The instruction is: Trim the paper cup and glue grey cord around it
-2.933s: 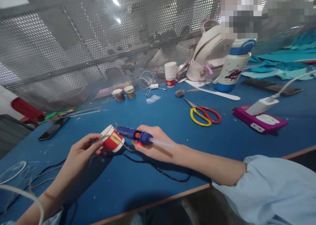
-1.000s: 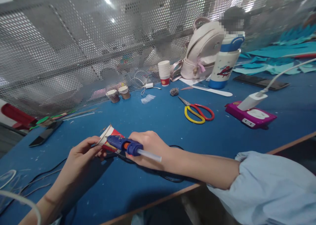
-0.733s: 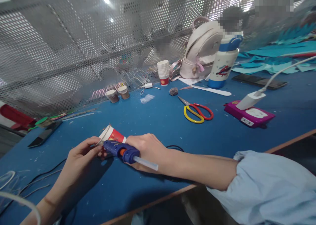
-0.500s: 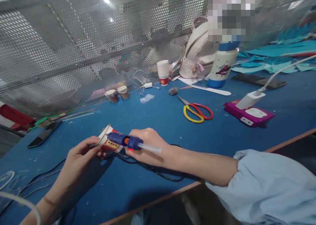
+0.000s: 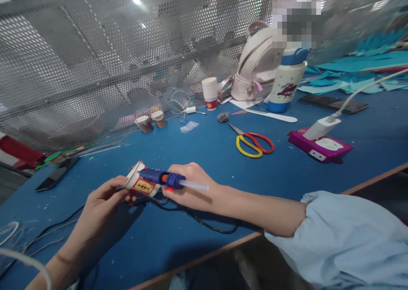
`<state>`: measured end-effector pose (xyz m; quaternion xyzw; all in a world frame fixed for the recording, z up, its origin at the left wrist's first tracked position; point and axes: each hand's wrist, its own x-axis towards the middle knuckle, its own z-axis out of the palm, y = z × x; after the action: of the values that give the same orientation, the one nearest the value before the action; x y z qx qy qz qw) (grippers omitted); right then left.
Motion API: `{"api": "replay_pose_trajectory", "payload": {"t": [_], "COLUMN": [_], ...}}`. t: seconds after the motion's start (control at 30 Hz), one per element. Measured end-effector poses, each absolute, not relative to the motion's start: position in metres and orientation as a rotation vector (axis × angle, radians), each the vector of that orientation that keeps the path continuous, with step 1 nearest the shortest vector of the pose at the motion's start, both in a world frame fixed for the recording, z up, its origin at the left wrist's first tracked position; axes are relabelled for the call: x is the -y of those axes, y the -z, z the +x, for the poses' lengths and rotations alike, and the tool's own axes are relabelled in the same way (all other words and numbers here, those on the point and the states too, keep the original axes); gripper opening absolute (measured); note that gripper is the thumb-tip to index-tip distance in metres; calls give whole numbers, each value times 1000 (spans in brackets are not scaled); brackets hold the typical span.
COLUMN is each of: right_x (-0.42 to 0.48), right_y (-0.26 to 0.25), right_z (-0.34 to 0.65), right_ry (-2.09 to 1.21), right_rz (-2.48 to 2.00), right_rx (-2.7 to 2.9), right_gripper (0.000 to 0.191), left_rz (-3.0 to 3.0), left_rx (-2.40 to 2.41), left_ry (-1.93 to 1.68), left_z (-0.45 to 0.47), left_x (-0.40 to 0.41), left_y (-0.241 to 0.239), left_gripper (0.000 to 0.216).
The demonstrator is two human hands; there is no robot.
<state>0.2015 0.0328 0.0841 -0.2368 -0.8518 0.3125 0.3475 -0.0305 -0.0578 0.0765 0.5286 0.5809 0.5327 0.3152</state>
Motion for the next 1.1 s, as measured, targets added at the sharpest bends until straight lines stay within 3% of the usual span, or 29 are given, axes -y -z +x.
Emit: {"api": "replay_pose_trajectory", "payload": {"t": [1.1], "right_x": [-26], "right_y": [-70], "right_z": [199], "right_ry": [-656], "right_rz": [-448], "right_rx": [2338], "right_gripper": [11], "left_rz": [1495], "left_rx": [-1568], "left_ry": [-1335], "left_z": [-30], "left_x": [57], "left_y": [-78], "left_gripper": [12]}}
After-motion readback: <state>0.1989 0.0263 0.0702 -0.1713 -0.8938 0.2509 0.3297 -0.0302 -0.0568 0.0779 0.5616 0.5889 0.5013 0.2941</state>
